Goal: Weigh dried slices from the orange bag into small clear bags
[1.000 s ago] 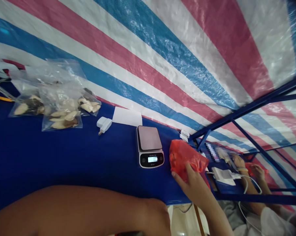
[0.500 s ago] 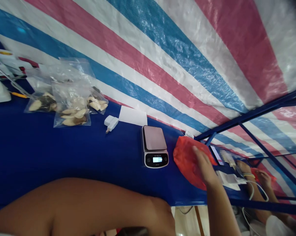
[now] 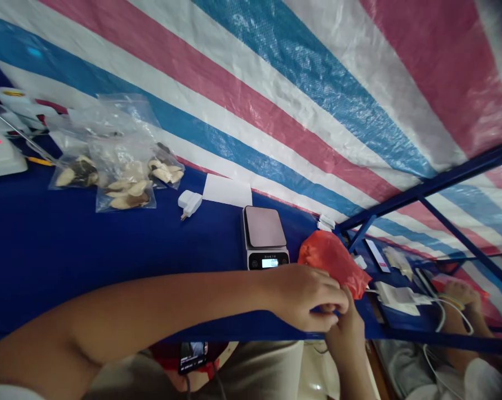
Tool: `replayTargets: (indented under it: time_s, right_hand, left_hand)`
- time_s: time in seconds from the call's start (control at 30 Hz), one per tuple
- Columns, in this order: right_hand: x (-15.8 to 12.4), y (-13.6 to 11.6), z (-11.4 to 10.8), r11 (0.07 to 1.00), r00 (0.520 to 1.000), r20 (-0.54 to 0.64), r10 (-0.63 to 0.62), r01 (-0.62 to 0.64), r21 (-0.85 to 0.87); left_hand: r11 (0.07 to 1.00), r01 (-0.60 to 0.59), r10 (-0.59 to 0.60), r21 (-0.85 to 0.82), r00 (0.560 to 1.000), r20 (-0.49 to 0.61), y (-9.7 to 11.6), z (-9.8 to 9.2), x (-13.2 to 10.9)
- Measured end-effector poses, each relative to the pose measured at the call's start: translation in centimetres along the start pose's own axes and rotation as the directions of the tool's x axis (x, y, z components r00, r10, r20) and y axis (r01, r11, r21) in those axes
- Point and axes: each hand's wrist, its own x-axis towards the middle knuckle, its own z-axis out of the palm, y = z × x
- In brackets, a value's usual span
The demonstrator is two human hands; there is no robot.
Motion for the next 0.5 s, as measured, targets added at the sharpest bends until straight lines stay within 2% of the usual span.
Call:
replayTargets:
  time_s: [0.1, 0.2, 0.27, 0.33, 0.37, 0.4, 0.47, 0.5]
  right_hand:
    - [-1.0, -0.2, 2.8, 0.998, 0.993, -0.12, -0.011, 0.004, -0.058]
    - [-1.5, -0.7, 4.5, 0.996, 0.989, -0.15, 0.008, -0.021, -0.091]
    - [-1.6, -0.9, 4.9, 0.993, 0.989, -0.143, 0.038, -0.054, -0.107]
    - [-1.7, -0.8, 4.9, 0.99, 0.989, -0.129, 0.072, -0.086, -0.111]
    - [-1.7, -0.7, 4.8, 0.989, 0.99, -0.116, 0.083, -0.095, -0.11]
    - [-1.7, -0.6, 4.8, 0.989, 0.99, -0.107, 0.092, -0.104, -0.105]
    - [-1.7, -0.4, 4.8, 0.988, 0.987, -0.114, 0.115, -0.126, -0.094]
    - [-1.7, -0.3, 4.9, 0.987, 0.985, -0.124, 0.124, -0.135, -0.088]
  left_hand:
    - [0.999, 0.041, -0.041, -0.003, 0.991, -0.127, -0.3, -2.4, -0.1]
    - [0.989, 0.134, -0.118, 0.063, 0.969, -0.215, -0.4, -5.4, -1.0]
    - [0.971, 0.196, -0.145, 0.14, 0.941, -0.306, -0.3, -8.1, -2.4]
    - [0.926, 0.287, -0.163, 0.245, 0.89, -0.426, -0.2, -11.5, -4.6]
    - [0.882, 0.367, -0.179, 0.294, 0.841, -0.511, -0.2, -13.3, -6.1]
    - [0.814, 0.475, -0.198, 0.334, 0.767, -0.61, -0.1, -15.2, -7.9]
    - [0.621, 0.704, -0.196, 0.343, 0.564, -0.802, -0.3, -18.7, -12.2]
    - [0.528, 0.799, -0.15, 0.287, 0.42, -0.895, -0.4, -20.2, -14.5]
